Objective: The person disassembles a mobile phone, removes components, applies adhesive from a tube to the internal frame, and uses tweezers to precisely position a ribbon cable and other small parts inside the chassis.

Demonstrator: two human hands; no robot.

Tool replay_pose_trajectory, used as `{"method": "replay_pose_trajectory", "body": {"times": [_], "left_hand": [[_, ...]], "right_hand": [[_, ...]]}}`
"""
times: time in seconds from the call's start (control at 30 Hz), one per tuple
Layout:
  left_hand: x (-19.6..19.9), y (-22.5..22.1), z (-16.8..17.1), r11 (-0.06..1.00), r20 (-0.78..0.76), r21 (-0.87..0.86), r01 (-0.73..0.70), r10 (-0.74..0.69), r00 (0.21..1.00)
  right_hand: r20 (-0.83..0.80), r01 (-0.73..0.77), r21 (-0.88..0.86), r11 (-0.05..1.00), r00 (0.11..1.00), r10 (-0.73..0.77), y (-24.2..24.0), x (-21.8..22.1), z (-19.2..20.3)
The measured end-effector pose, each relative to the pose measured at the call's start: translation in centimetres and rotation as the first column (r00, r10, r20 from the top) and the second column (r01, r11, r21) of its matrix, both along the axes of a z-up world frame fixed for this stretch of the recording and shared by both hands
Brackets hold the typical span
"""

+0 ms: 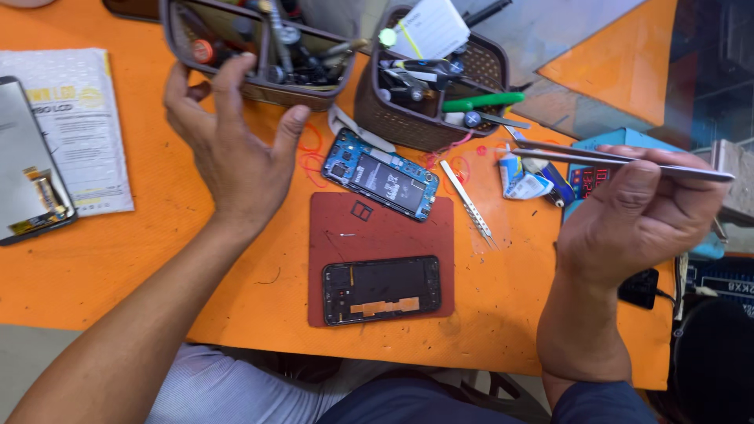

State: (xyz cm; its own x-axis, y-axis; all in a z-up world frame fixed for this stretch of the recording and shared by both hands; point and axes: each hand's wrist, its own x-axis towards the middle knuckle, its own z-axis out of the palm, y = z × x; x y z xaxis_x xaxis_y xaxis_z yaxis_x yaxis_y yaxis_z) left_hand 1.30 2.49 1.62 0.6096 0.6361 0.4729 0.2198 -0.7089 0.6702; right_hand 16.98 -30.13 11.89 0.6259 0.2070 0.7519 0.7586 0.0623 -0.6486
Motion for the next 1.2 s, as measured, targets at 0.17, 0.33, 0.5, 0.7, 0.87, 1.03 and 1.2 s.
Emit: {"method": "replay_pose_trajectory", "body": {"times": [0.17,0.33,0.5,0.7,0.87,1.03,1.2], "left_hand": [[-0.6,-2.1,3.0,0.978,0.062,0.197,0.074,-0.088,0.994],[2.6,-6.2,4.7,0.907,-0.025,0.248,0.340,-0.345,0.938],[6.3,-6.3,4.3,0.925,-0.016,0.154,0.349,-0.350,0.936],[5.2,-6.2,3.9,0.901,-0.068,0.033,0.432,-0.429,0.901],[3.5,-6.8,3.7,0.899,-0.043,0.124,0.420,-0.418,0.907],[3.2,-6.9,2.9,0.903,-0.066,0.163,0.397,-0.392,0.918],[3.0,-6.7,2.3,0.895,-0.116,0.220,0.387,-0.370,0.922]], "right_hand": [[-0.169,-0.235,-0.005,0.972,0.958,0.231,0.9,-1.0,0.2],[-0.094,-0.082,-0.173,0.981,0.993,0.067,-0.2,-1.5,-1.1],[-0.158,-0.069,-0.225,0.972,0.987,0.033,-2.1,-1.0,-2.3],[-0.274,-0.151,-0.436,0.887,0.961,0.029,-2.8,-2.3,-5.3],[-0.106,-0.033,-0.712,0.701,0.992,-0.061,-2.9,-3.1,-4.5],[-0.130,-0.033,-0.601,0.798,0.990,-0.056,-4.1,-2.9,-4.6],[-0.094,0.116,-0.226,0.967,0.986,-0.140,-5.9,-3.5,-4.2]]}}
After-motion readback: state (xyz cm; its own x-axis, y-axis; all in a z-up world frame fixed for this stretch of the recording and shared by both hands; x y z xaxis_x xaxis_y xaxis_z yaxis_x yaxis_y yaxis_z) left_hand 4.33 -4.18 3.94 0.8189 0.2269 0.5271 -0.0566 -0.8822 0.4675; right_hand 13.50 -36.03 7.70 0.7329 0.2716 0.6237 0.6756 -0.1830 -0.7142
